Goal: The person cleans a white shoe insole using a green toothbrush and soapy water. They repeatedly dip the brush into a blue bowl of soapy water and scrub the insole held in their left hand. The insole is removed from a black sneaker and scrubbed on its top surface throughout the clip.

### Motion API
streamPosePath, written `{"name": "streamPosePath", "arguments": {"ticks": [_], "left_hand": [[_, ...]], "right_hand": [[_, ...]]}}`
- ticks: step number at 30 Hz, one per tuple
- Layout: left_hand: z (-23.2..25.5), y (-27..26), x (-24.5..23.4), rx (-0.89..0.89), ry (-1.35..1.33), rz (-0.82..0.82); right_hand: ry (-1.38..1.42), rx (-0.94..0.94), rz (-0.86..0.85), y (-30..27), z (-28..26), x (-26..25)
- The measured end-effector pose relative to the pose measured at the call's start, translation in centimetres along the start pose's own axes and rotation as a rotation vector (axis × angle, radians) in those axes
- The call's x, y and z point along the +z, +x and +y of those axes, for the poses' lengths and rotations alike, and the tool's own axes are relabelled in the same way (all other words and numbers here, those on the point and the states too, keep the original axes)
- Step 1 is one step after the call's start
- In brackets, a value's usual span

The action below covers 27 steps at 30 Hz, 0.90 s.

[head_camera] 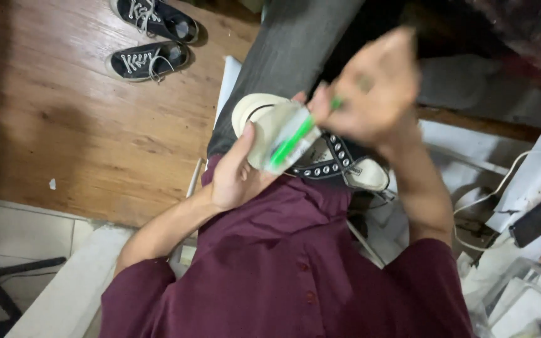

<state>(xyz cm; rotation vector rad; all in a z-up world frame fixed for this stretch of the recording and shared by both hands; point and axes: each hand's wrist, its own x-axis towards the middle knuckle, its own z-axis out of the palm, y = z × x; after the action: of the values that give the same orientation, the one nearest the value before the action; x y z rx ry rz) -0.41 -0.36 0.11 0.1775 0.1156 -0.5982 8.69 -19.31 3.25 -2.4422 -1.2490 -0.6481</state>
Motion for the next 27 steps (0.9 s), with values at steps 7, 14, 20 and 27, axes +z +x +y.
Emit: {"name": "streamPosePath", "arguments": {"ticks": [7, 14, 20, 27], "left_hand": [[-0.6, -0.4, 0.6, 0.011, 0.025, 0.002], [-0.6, 0.8, 1.9, 0.115, -0.734, 0.201], [-0.8, 0.5, 1.3, 0.086, 0.006, 0.009], [-1.1, -0.4, 1.7, 0.129, -0.055, 0.007]], "right_hand": [[0.091, -0.148, 0.005, 1.0, -1.3, -0.4], [-0.144, -0.008, 0.036, -0.2, -0.9, -0.4], [-0.181, 0.093, 0.015, -0.9, -0.9, -0.8], [-0.144, 0.192, 0.230, -0.4, 1.2, -5.8]]}}
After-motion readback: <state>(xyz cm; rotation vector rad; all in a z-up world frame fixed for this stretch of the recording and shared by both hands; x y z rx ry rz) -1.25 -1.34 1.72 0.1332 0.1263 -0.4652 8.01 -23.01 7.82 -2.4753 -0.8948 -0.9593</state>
